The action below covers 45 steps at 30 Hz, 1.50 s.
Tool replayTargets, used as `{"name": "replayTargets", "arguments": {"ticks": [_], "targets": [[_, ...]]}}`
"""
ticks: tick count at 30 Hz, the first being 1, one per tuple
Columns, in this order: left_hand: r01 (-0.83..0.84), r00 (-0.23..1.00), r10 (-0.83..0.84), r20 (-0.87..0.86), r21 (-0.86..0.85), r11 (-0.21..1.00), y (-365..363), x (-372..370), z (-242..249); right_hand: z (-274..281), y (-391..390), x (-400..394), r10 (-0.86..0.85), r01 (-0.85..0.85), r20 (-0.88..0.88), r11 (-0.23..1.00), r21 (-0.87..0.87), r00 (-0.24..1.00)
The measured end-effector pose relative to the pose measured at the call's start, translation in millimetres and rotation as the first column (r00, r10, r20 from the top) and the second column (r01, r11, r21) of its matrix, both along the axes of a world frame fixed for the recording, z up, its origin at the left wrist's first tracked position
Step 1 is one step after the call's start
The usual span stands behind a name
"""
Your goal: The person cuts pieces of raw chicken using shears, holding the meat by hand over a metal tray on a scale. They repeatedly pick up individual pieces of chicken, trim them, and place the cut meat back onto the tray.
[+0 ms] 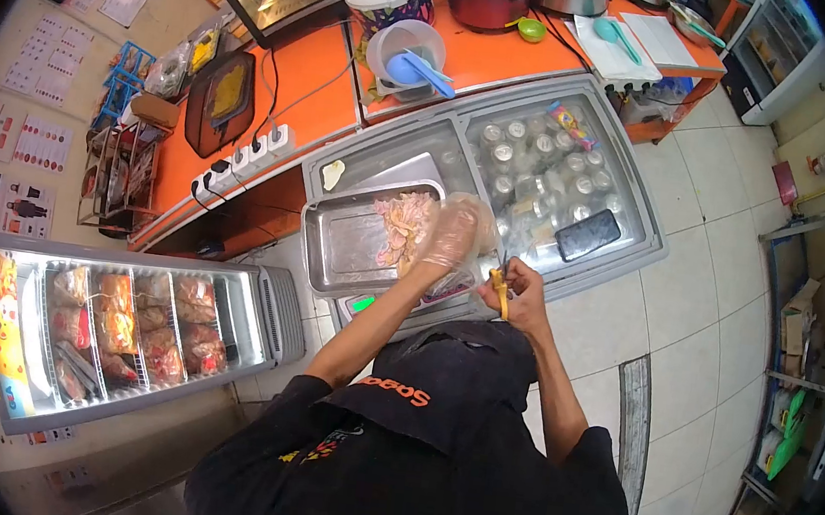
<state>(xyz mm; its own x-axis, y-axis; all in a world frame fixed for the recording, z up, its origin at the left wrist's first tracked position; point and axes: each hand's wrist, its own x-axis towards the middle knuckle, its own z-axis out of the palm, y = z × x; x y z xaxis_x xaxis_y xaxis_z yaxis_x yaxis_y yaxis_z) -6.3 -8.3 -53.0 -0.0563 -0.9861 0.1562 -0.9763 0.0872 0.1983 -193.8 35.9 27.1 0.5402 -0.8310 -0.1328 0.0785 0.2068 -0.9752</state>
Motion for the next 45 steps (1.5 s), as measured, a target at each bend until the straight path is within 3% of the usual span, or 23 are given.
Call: {"name": "replayTargets", "arguments": {"ticks": [5, 7, 9, 13, 16, 20, 23, 26, 30, 33, 39, 40, 42, 43, 44, 45], "targets": [[-0.228, 0.948, 0.215, 0.237, 0.028, 0.973, -18.0, -16.6, -14.6, -8.2, -3.4, -0.7, -0.079, 0.079, -0.013, 0.997, 0.004, 0.997], [-0.170, 0.976, 0.137, 0.170, 0.194, 0.966, -34.1, -8.4, -21.9, -28.2, 2.6, 4.6, -0.092, 0.090, 0.061, 0.995, 0.030, 0.994], [-0.203, 0.968, 0.157, 0.196, 0.244, 0.948, -37.6, -7.8, -8.9, -35.3, 10.9, 13.2, -0.110, 0.107, 0.084, 0.994, 0.034, 0.990], [-0.141, 0.984, 0.123, 0.128, 0.137, 0.980, -38.9, 3.2, -40.6, -28.1, 20.0, 26.9, -0.046, 0.041, 0.061, 0.997, 0.068, 0.997], [-0.135, 0.980, 0.143, 0.137, -0.067, 0.989, -28.0, 0.7, -49.4, -21.3, 19.2, 32.8, -0.001, -0.001, 0.053, 0.999, 0.035, 0.999], [-0.130, 0.981, 0.112, 0.161, 0.108, 0.986, -28.3, -6.3, -57.8, -29.1, 11.8, 35.3, 0.039, -0.039, 0.042, 0.999, -0.004, 0.998], [-0.048, 0.999, 0.043, 0.034, 0.180, 0.983, -56.8, 6.5, -129.1, -24.8, 3.8, 32.2, 0.064, -0.062, 0.030, 0.997, -0.037, 0.998], [0.016, 0.999, -0.026, 0.033, 0.270, 0.963, -23.1, 8.6, -11.2, -28.2, 2.7, 29.0, 0.065, -0.063, 0.053, 0.997, -0.054, 0.996], [0.044, 0.946, 0.053, -0.319, 0.289, 0.956, -19.1, 19.0, 7.7, -32.1, 7.7, 27.1, 0.030, -0.023, 0.096, 0.997, -0.067, 0.995], [0.026, 0.888, 0.104, -0.448, 0.275, 0.961, 1.4, 17.1, 69.9, -32.8, 10.5, 28.1, 0.047, -0.046, 0.089, 0.999, -0.018, 0.995], [0.037, 0.755, 0.068, -0.652, 0.147, 0.988, 5.4, 41.4, 46.0, -16.6, 7.6, 34.5, 0.061, -0.060, 0.040, 0.998, -0.018, 0.997], [0.086, 0.756, -0.051, -0.652, 0.021, 0.996, 7.0, 50.2, 54.1, -13.9, 5.8, 33.5, 0.064, -0.062, 0.035, 0.997, -0.054, 0.997], [0.057, 0.623, -0.070, -0.779, -0.044, 0.997, 12.4, 63.0, 81.7, -10.3, 4.0, 33.1, 0.017, -0.014, 0.054, 0.998, -0.053, 0.998], [0.030, 0.413, -0.047, -0.910, -0.038, 0.999, 13.9, 69.4, 91.4, -27.5, 1.8, 31.1, -0.030, 0.032, 0.021, 0.993, -0.112, 0.999], [-0.011, 0.177, -0.012, -0.984, -0.014, 1.000, 19.2, 76.1, 99.7, 5.4, 4.9, 36.7, -0.080, 0.081, 0.063, 0.997, 0.000, 0.995], [0.019, -0.001, 0.016, -1.000, 0.016, 1.000, 31.0, 76.6, 136.0, -27.1, 0.4, 34.6, -0.056, 0.062, 0.049, 0.990, -0.129, 0.997]]}}
